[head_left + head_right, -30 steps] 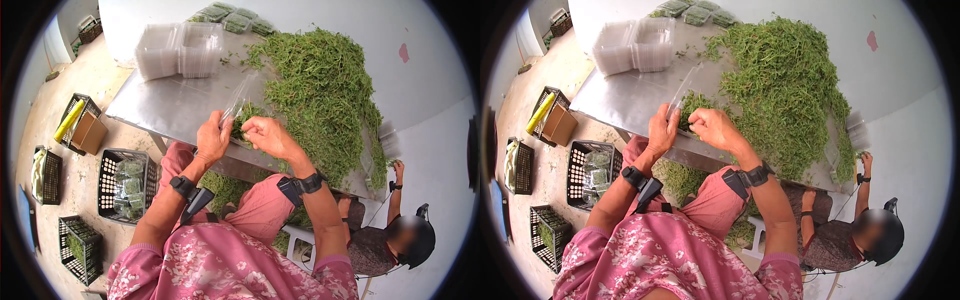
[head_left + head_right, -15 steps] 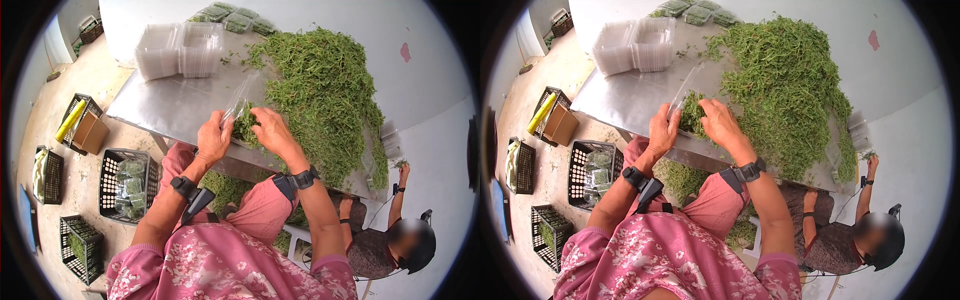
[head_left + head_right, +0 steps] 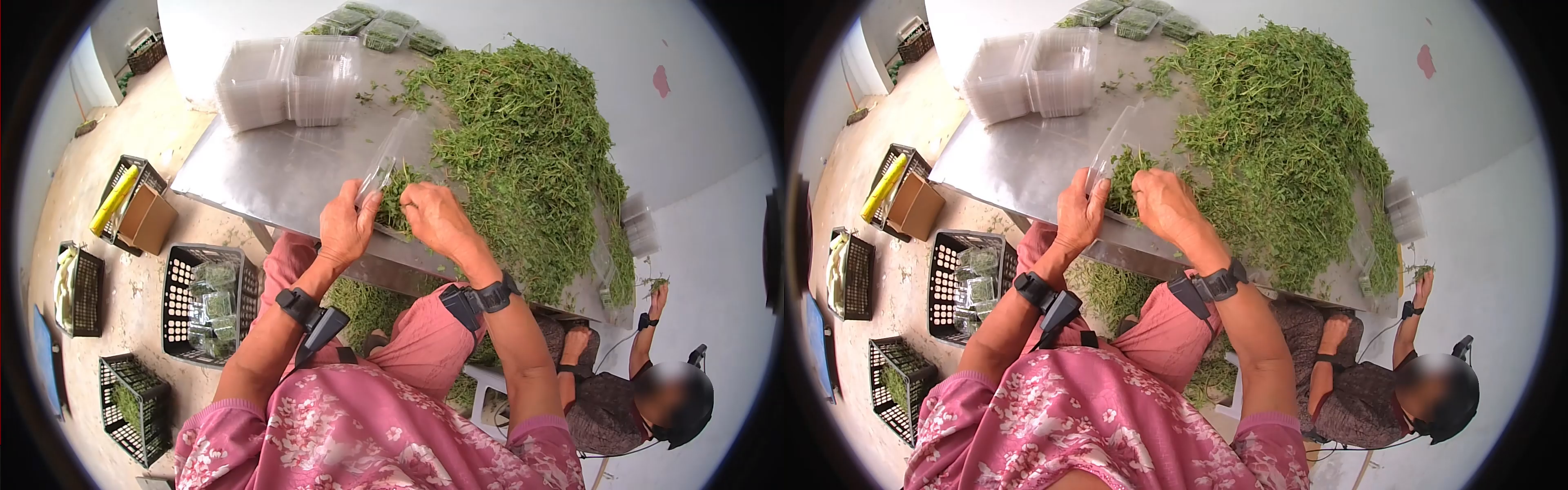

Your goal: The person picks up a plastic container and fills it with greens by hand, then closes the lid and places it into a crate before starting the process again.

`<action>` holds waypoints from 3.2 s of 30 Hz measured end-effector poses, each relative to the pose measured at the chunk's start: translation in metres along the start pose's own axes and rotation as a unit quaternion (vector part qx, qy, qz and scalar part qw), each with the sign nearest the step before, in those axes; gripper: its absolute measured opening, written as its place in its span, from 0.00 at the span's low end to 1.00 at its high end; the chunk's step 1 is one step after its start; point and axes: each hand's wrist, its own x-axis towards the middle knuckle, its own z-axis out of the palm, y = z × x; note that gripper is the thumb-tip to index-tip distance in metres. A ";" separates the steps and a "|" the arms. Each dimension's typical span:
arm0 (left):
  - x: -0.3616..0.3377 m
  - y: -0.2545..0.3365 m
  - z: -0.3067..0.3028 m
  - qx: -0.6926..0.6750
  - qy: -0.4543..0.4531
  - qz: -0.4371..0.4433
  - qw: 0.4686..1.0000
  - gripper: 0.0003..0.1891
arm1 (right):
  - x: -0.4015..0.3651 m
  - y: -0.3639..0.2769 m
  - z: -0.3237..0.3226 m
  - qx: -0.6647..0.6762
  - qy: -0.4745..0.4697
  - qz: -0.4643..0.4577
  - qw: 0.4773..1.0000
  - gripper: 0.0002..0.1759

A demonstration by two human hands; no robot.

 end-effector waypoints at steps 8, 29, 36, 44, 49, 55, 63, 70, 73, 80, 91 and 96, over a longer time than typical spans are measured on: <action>0.001 0.000 -0.001 0.001 -0.012 -0.008 1.000 0.19 | -0.004 0.005 -0.009 0.070 -0.026 -0.043 0.996 0.11; 0.000 -0.003 0.003 0.002 0.006 0.005 1.000 0.16 | 0.017 0.006 0.022 0.036 -0.077 -0.073 0.994 0.11; 0.000 -0.007 0.004 0.010 0.024 0.015 1.000 0.13 | 0.008 0.001 0.002 0.047 -0.093 -0.080 0.991 0.16; 0.000 -0.005 0.003 -0.001 0.021 0.025 0.999 0.11 | 0.008 0.001 -0.009 0.008 0.015 -0.043 0.999 0.18; 0.000 -0.004 0.004 -0.008 0.014 0.009 1.000 0.11 | 0.016 0.013 0.010 -0.099 -0.029 -0.065 0.993 0.09; 0.000 -0.004 0.007 0.001 0.022 0.008 1.000 0.10 | 0.018 0.012 0.019 -0.122 -0.036 -0.057 0.990 0.08; 0.001 -0.003 0.006 0.010 0.027 0.017 0.999 0.10 | 0.021 0.019 0.022 -0.116 -0.066 -0.027 0.991 0.14; 0.000 -0.004 0.007 0.009 0.023 0.016 1.000 0.10 | -0.011 0.023 -0.009 0.019 0.084 -0.086 0.993 0.17; 0.000 -0.003 0.006 0.015 0.026 0.022 0.999 0.11 | -0.019 0.046 -0.026 0.006 0.102 -0.028 0.994 0.17; 0.000 -0.004 0.006 0.018 0.035 0.039 0.998 0.10 | -0.045 0.118 -0.046 -0.154 0.072 0.188 0.967 0.20; -0.001 -0.005 0.007 0.032 0.029 0.028 0.999 0.11 | -0.028 0.203 -0.057 -0.155 0.019 0.380 0.912 0.38; -0.002 -0.005 0.007 0.028 0.036 0.041 0.998 0.11 | -0.018 0.217 -0.055 -0.158 0.026 0.367 0.917 0.28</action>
